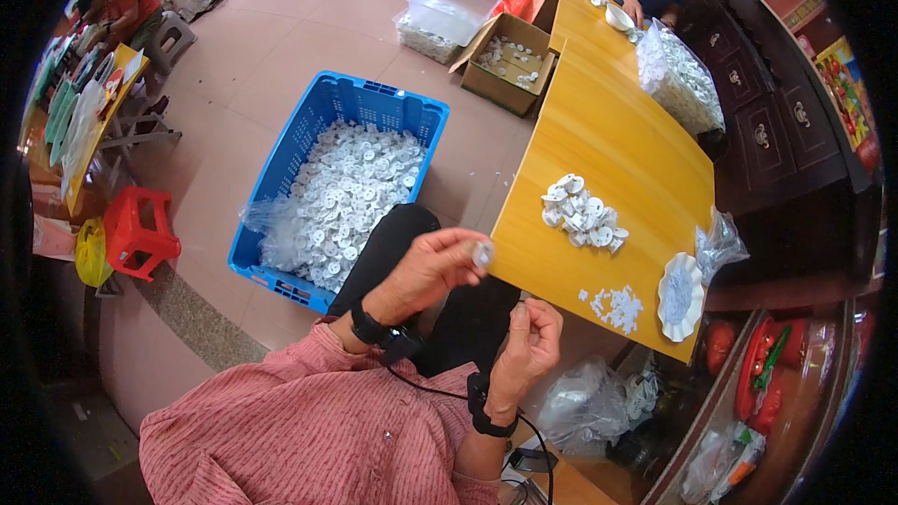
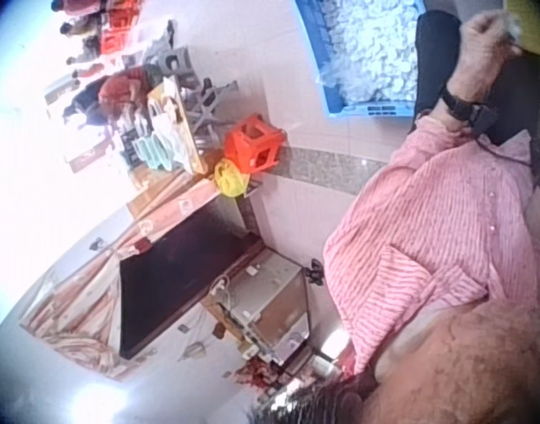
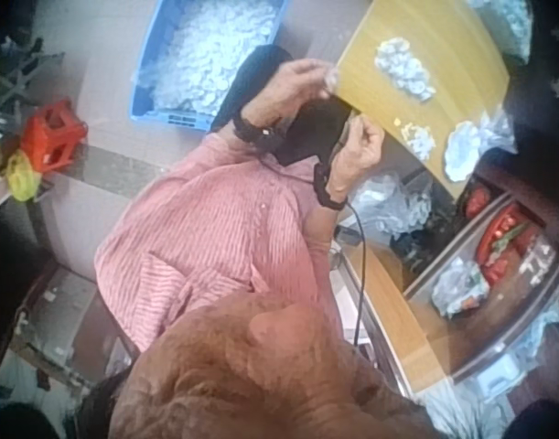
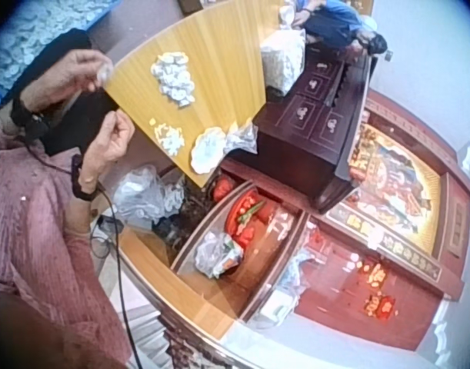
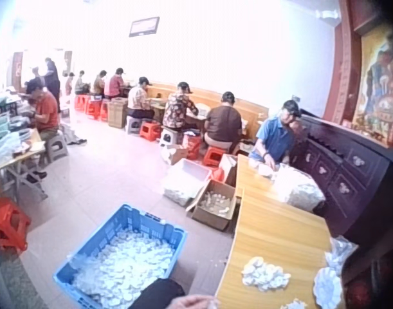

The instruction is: Assembling small white plastic components by hand.

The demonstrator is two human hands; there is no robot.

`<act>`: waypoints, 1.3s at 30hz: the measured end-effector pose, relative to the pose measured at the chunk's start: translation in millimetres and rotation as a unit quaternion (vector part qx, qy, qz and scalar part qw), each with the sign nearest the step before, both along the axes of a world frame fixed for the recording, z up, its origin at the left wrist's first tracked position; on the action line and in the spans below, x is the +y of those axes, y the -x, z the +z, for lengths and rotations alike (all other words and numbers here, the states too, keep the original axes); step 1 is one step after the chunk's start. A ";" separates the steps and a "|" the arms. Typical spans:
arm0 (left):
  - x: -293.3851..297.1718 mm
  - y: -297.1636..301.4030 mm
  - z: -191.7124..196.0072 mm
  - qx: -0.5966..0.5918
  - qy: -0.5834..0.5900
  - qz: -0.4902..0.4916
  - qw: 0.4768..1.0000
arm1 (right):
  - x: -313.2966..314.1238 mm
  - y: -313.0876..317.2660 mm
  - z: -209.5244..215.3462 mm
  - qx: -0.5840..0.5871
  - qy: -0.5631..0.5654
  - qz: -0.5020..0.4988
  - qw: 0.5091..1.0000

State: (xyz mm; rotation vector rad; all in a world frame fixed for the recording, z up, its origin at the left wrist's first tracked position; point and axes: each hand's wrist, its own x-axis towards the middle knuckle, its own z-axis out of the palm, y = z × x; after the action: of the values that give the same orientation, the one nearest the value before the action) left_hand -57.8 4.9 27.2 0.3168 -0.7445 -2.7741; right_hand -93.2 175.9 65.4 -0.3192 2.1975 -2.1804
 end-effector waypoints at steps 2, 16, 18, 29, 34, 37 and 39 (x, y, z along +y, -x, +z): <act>-19.6 -0.8 -10.8 -0.015 -0.010 0.067 0.998 | 0.4 -0.1 0.1 0.001 -0.009 -0.004 1.000; -111.7 -23.4 -63.7 -0.041 -0.119 0.292 0.948 | 12.6 19.5 -18.9 0.137 -0.209 -0.040 0.968; -86.6 -14.5 -35.2 -0.058 -0.035 0.267 0.961 | 12.3 23.1 -19.5 0.191 -0.245 -0.047 0.949; 4.0 85.7 20.5 0.045 0.693 0.202 0.690 | 26.4 25.0 -18.8 0.224 -0.293 -0.077 0.926; 12.7 105.9 15.0 0.008 0.777 0.150 0.611 | 42.7 36.1 -21.6 0.223 -0.323 -0.110 0.913; 15.1 107.7 18.4 -0.006 0.799 0.129 0.588 | 50.2 43.6 -23.5 0.233 -0.338 -0.128 0.903; 15.4 109.6 15.5 0.006 0.787 0.151 0.598 | 54.4 48.5 -26.0 0.234 -0.353 -0.141 0.895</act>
State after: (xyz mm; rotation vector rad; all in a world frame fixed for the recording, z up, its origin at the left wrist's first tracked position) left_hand -167.4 20.3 42.7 -0.0031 -2.3430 -0.9253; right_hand -141.8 230.3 39.4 -0.5536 3.2812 -1.3031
